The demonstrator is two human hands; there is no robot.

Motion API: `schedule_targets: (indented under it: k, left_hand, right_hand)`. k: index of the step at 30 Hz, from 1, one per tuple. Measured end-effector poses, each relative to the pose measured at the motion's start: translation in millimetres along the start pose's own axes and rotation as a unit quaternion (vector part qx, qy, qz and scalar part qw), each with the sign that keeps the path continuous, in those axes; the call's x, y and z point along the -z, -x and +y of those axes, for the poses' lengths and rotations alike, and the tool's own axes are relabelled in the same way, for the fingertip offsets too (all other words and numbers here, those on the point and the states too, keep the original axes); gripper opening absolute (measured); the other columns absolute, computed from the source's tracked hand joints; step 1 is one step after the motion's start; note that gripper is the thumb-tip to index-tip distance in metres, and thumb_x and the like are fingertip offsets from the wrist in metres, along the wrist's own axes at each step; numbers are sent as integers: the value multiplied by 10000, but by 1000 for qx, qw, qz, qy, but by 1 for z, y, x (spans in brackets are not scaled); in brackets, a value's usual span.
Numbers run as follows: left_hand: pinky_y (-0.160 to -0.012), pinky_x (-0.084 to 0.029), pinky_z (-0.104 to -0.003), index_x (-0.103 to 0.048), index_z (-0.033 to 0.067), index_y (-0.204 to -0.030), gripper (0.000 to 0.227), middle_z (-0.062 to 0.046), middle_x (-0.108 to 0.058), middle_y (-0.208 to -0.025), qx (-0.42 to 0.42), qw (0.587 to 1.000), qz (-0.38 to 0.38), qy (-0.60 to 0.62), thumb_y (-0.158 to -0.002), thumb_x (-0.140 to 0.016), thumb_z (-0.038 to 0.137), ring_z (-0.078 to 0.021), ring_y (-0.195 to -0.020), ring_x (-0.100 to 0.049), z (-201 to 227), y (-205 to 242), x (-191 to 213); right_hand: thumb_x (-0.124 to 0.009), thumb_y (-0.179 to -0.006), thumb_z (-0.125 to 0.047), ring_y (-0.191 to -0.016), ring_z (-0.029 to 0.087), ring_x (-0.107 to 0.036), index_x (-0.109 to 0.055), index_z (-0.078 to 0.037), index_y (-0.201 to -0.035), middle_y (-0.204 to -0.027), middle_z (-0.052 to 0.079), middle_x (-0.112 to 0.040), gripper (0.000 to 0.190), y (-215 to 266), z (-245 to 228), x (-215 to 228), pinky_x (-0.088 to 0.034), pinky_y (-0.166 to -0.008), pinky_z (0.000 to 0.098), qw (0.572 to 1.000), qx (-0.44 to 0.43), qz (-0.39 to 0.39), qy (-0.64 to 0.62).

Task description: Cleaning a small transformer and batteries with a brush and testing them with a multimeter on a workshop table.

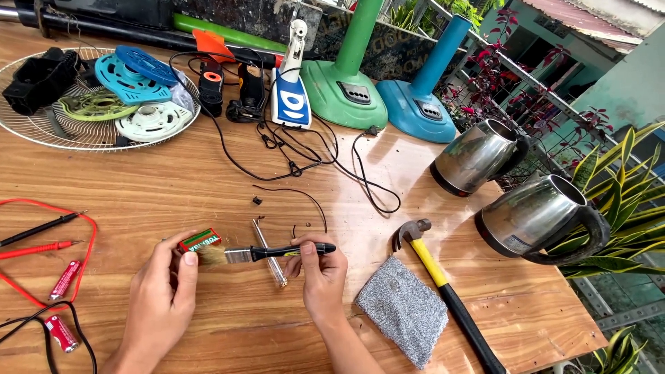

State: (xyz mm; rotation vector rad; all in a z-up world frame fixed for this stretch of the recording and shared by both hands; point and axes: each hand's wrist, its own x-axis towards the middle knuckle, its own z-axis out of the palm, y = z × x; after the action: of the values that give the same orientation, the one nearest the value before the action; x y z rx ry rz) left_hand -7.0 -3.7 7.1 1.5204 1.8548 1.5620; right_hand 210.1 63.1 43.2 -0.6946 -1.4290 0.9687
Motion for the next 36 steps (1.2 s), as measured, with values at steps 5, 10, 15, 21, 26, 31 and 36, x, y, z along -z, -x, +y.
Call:
schedule_targets:
  k: [5,10,15,21,26,31,36]
  left_hand:
    - [-704,-500,-335,-616,112,-1339,365,-21,-713,-890,-14,1000,-1,14,-1014,-496,225,-188,-656,-588,8,1,0]
    - [-698,-514,-318,-634,146,-1325,366,-33,-751,-955,-8,1000,-11,23,-987,-497,179,-166,-739,-656,17,1,2]
    - [-663,-500,-303,-658,150,-1289,381,-10,-689,-773,-2,1000,3,26,-930,-542,95,-153,-578,-540,19,1,1]
    - [-665,-473,-300,-677,180,-1252,401,-3,-527,-618,-2,1000,6,23,-884,-568,65,-156,-524,-474,21,3,1]
    - [-630,-479,-310,-665,174,-1269,376,0,-529,-616,2,1000,3,19,-910,-581,103,-158,-519,-487,21,2,1]
    - [-605,-475,-312,-657,159,-1268,368,-3,-520,-612,6,1000,8,27,-913,-575,99,-154,-506,-476,24,1,2]
    - [-667,-483,-307,-625,154,-1345,371,-8,-722,-819,8,999,-10,29,-997,-507,210,-156,-621,-549,22,2,3]
  right_hand:
    - [-540,-1052,-280,-545,193,-639,-634,-29,-1016,-752,198,-718,270,-5,-1,2,-488,-496,276,997,22,71,-6]
    - [-561,-1032,-314,-488,189,-622,-650,-9,-974,-706,191,-695,323,-6,-1,3,-469,-484,281,998,-11,63,0]
    - [-556,-1037,-302,-485,186,-624,-662,-14,-988,-696,197,-709,311,-6,-1,5,-470,-483,277,999,-11,49,1]
    - [-542,-1045,-262,-493,203,-636,-652,2,-1012,-708,241,-724,288,-7,-1,7,-491,-487,283,999,3,46,-14]
    - [-557,-1041,-271,-518,195,-647,-665,-3,-1008,-715,219,-717,291,-5,3,6,-503,-490,277,998,3,58,-22]
    - [-556,-1042,-257,-544,195,-639,-647,-7,-1021,-741,204,-721,267,-5,8,4,-500,-508,285,997,7,73,-16]
    - [-572,-1032,-281,-535,196,-634,-674,19,-1015,-727,209,-710,318,-4,-2,-1,-505,-510,280,999,-7,43,-19]
